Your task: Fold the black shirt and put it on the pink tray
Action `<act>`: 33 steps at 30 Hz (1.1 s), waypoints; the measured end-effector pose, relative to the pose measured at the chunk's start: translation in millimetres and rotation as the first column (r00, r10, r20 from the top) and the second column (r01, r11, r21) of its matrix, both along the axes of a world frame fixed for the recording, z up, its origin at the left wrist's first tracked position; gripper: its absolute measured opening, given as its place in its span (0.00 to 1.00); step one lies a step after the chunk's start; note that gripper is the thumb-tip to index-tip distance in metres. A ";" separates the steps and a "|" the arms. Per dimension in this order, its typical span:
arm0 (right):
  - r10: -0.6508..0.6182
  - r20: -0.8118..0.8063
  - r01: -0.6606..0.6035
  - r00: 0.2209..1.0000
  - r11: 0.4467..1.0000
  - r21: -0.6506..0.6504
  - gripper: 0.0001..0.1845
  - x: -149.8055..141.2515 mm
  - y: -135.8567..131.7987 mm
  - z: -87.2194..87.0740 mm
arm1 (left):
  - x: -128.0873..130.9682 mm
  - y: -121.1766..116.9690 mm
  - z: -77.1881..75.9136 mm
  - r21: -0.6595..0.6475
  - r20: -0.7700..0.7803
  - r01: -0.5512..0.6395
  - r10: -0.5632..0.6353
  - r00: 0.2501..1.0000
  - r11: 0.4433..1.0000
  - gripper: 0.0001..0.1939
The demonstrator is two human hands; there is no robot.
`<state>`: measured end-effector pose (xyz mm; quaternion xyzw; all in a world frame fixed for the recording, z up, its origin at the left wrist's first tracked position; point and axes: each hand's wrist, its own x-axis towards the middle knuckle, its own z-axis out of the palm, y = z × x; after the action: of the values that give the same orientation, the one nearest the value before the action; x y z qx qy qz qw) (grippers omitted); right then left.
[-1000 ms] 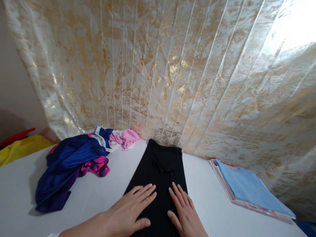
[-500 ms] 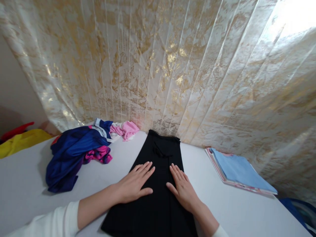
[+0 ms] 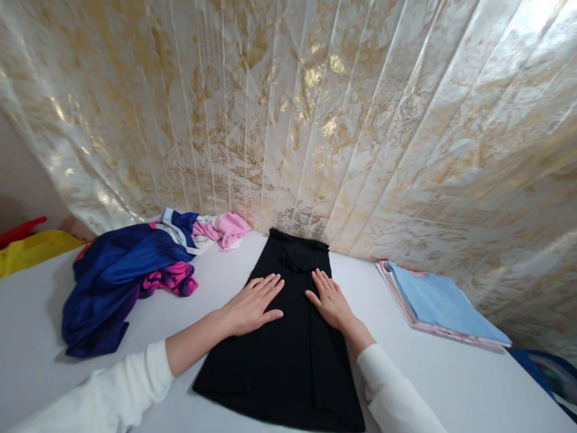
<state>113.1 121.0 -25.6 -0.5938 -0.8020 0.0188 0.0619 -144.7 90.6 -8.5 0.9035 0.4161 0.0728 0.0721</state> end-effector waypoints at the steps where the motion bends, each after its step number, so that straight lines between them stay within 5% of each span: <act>1: -0.001 0.001 0.001 1.000 1.000 0.001 0.37 0.2 0.3 -0.9 | 0.4 -5.3 -0.5 -0.007 0.006 -0.002 0.002 1.000 1.000 0.35; 10: -0.024 0.024 0.024 0.999 1.000 0.008 0.36 -2.5 -0.3 -0.1 | -14.9 -99.6 5.1 -0.169 0.078 0.096 -0.083 0.993 0.981 0.36; 15: -0.033 0.042 0.031 0.999 0.999 0.036 0.34 -23.6 -36.0 11.3 | -32.2 -114.7 19.2 -0.201 0.150 0.104 -0.075 0.986 0.974 0.35; 19: -0.012 0.077 0.001 0.997 0.991 0.132 0.32 -36.3 -100.7 17.2 | -31.7 -100.0 25.3 -0.251 0.169 0.088 -0.046 0.985 0.964 0.30; 23: 0.018 0.125 -0.033 0.992 0.992 0.119 0.32 -32.4 -148.2 5.9 | -10.3 -60.5 22.8 -0.134 0.206 0.085 -0.056 0.977 0.987 0.23; 28: -0.049 0.230 0.010 0.972 0.986 0.167 0.34 -26.3 -157.7 -11.1 | 38.1 -10.7 22.9 -0.016 0.222 0.098 -0.092 0.971 0.995 0.13; 33: -0.024 0.246 -0.019 0.969 0.985 0.170 0.34 -27.7 -156.0 -5.7 | 79.5 5.9 22.1 -0.013 0.193 0.135 -0.130 0.973 0.991 0.15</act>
<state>85.4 -35.0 -31.2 -0.5849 -0.8015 -0.1241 0.0123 -65.2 96.4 13.7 0.9171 0.3469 0.1490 0.1283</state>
